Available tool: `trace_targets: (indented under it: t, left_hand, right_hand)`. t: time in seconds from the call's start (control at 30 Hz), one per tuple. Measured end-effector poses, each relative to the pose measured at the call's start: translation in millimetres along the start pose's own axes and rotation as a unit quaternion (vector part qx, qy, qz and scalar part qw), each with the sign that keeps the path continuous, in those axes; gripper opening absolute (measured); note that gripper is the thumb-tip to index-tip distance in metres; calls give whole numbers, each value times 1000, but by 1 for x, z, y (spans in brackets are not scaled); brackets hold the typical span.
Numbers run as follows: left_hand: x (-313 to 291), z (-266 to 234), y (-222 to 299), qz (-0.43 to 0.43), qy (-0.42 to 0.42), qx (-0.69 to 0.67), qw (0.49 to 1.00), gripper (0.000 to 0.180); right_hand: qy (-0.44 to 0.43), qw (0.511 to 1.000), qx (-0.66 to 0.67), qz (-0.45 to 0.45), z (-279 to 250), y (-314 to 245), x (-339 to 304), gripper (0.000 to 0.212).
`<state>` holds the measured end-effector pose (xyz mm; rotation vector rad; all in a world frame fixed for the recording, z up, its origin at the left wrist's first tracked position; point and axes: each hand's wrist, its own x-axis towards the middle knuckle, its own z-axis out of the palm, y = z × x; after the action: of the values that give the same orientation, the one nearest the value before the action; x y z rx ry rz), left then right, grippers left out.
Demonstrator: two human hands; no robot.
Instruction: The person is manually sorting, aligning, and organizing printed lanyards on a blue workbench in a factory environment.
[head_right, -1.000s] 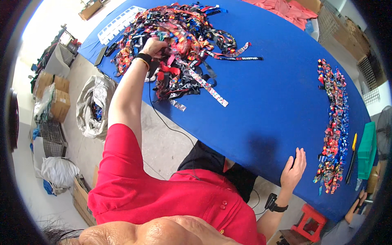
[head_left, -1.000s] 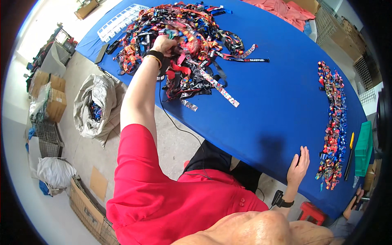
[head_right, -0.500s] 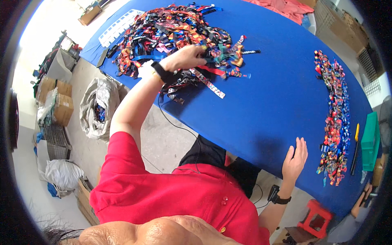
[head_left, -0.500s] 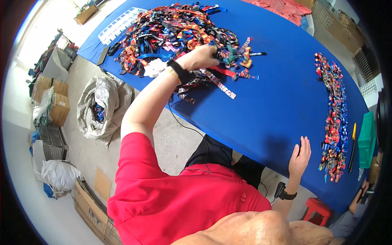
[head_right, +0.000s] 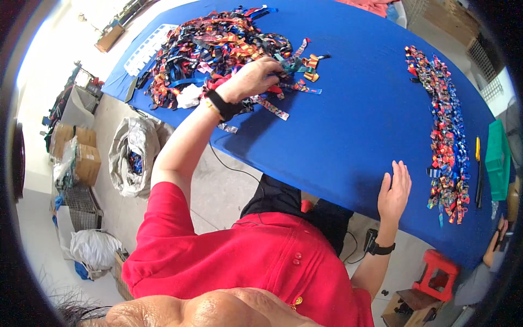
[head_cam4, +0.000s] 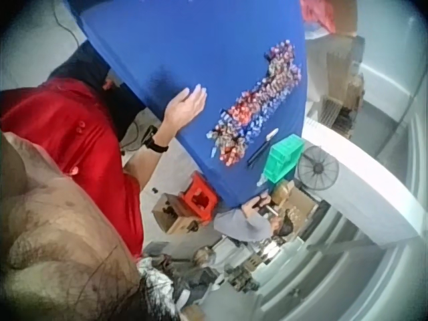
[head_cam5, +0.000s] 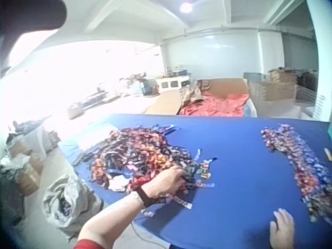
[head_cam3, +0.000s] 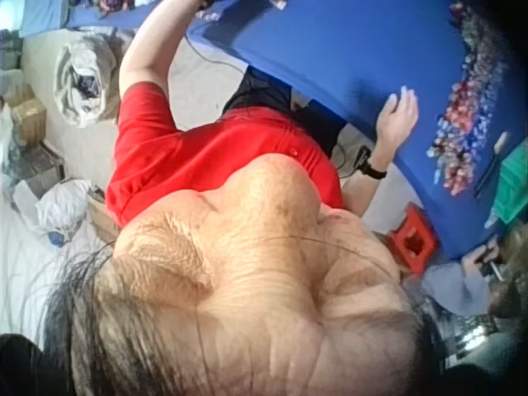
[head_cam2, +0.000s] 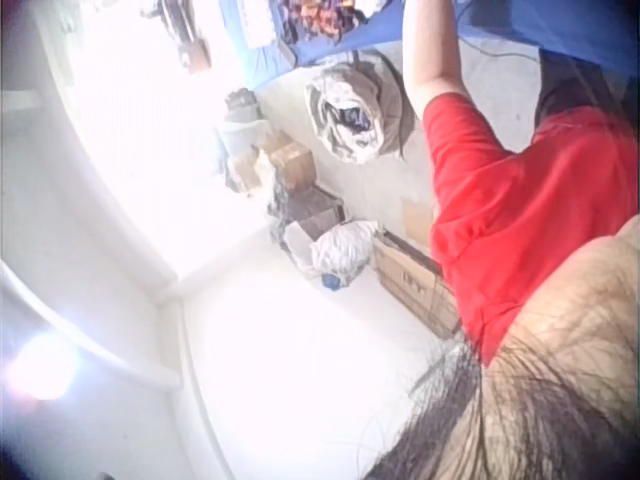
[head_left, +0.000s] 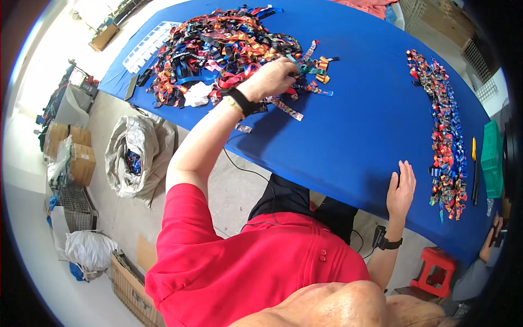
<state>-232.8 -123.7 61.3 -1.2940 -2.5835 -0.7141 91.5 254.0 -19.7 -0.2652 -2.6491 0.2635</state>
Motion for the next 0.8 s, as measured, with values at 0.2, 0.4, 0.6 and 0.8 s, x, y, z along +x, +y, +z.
trace_targets:
  t: [0.2, 0.4, 0.6, 0.8]
  left_hand:
    - [48, 46, 20, 19, -141, 47, 989, 44]
    - [40, 38, -82, -155, -154, 259, 941, 47]
    - [-18, -38, -183, -317, -84, 278, 903, 38]
    - [-107, -65, -227, -449, -43, 239, 860, 34]
  right_hand:
    - [-3, 1000, -1, 14, 2, 1, -5, 38]
    - [15, 1000, 4, 10, -2, -2, -6, 35]
    - [32, 999, 2, 4, -2, 0, -7, 35]
    - [27, 1000, 0, -4, 0, -4, -1, 34]
